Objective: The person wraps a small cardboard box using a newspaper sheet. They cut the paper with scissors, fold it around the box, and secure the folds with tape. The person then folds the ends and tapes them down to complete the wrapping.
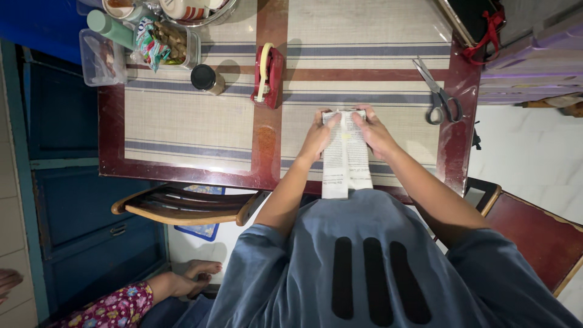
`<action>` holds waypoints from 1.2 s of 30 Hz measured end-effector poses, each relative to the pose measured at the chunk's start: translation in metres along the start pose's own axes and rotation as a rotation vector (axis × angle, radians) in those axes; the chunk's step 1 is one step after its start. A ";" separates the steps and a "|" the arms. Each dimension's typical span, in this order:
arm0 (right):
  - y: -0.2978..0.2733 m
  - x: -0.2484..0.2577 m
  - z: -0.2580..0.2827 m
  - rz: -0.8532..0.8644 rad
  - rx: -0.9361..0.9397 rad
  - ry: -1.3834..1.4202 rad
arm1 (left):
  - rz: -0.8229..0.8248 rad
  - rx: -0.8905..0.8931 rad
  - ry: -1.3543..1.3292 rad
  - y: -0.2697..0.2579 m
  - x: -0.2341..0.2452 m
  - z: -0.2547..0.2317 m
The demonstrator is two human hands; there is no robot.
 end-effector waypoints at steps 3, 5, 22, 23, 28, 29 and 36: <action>-0.001 0.002 -0.015 -0.099 0.010 -0.092 | -0.013 0.019 0.002 -0.003 0.005 0.009; -0.001 -0.003 -0.016 -0.073 0.021 -0.101 | -0.031 0.069 0.081 -0.004 0.011 0.015; -0.003 -0.156 0.006 0.324 -0.037 -0.073 | -0.367 -0.258 -0.473 -0.029 0.163 0.011; -0.006 -0.158 0.005 0.309 -0.095 -0.063 | -0.379 -0.244 -0.563 -0.033 0.171 0.010; -0.061 -0.141 0.030 0.427 0.119 -0.127 | -0.477 0.079 -0.951 -0.045 0.200 0.020; -0.077 -0.129 0.037 0.437 0.171 -0.114 | -0.462 0.099 -1.033 -0.044 0.202 0.018; -0.129 -0.094 0.043 0.113 0.536 -0.377 | -0.423 0.070 -0.910 -0.036 0.176 0.005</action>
Point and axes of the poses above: each hand's wrist, its own y-axis towards the middle knuckle, its own x-axis out of the back of the hand, z = x × y, the point moved 7 cm from there along y, towards the middle knuckle, and after that the axes turned 15 degrees about -z, right-handed, at the moved point
